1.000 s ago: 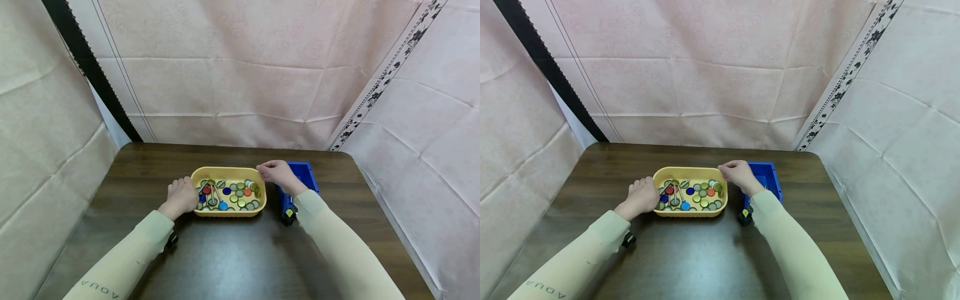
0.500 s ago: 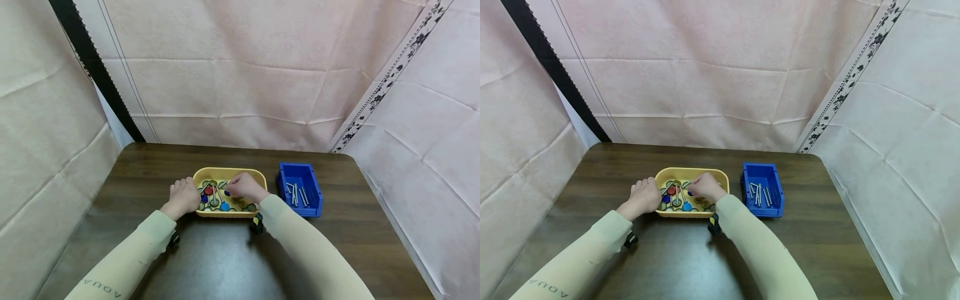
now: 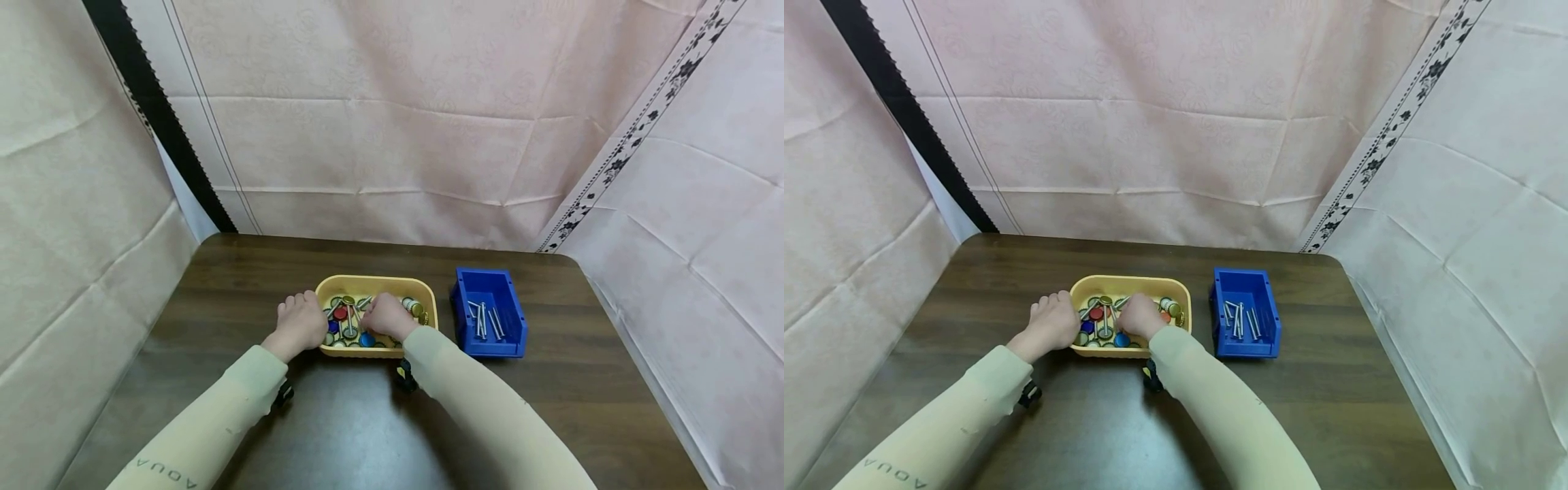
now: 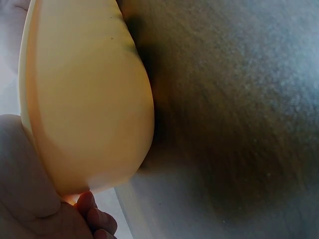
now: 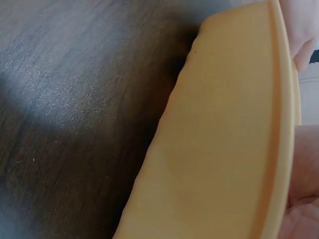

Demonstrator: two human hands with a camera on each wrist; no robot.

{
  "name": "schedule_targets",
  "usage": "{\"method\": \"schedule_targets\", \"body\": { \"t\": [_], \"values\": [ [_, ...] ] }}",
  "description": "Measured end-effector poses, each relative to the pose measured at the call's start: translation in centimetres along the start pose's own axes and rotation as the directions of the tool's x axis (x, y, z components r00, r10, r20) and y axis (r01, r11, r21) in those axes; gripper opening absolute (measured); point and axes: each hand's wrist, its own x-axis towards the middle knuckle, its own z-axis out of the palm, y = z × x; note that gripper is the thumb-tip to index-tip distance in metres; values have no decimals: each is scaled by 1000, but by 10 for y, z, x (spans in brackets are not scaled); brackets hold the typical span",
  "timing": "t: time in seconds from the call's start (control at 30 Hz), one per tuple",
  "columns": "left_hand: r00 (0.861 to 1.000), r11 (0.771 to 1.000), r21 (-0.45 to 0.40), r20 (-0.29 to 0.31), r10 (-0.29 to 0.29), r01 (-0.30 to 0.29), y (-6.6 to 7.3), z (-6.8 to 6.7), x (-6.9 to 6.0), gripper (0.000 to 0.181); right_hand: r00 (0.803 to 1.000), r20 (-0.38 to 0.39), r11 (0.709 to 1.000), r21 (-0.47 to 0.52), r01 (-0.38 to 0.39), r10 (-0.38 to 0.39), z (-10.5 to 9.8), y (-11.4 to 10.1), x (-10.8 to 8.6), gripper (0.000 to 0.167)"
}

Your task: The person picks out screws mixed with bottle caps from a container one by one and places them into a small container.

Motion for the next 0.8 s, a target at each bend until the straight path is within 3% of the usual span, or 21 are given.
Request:
{"method": "schedule_targets", "body": {
  "t": [0.37, 0.8],
  "values": [
    [1000, 1000, 0, -1, 1, -1, 1, -1, -2, 25, 998, -61, 976, -216, 4, -17, 9, -1, 9, 53],
    [1000, 1000, 5, -5, 4, -3, -1, 0, -1, 27, 999, -44, 974, -226, -31, 22, 8, -5, 8, 52]
  ]
}}
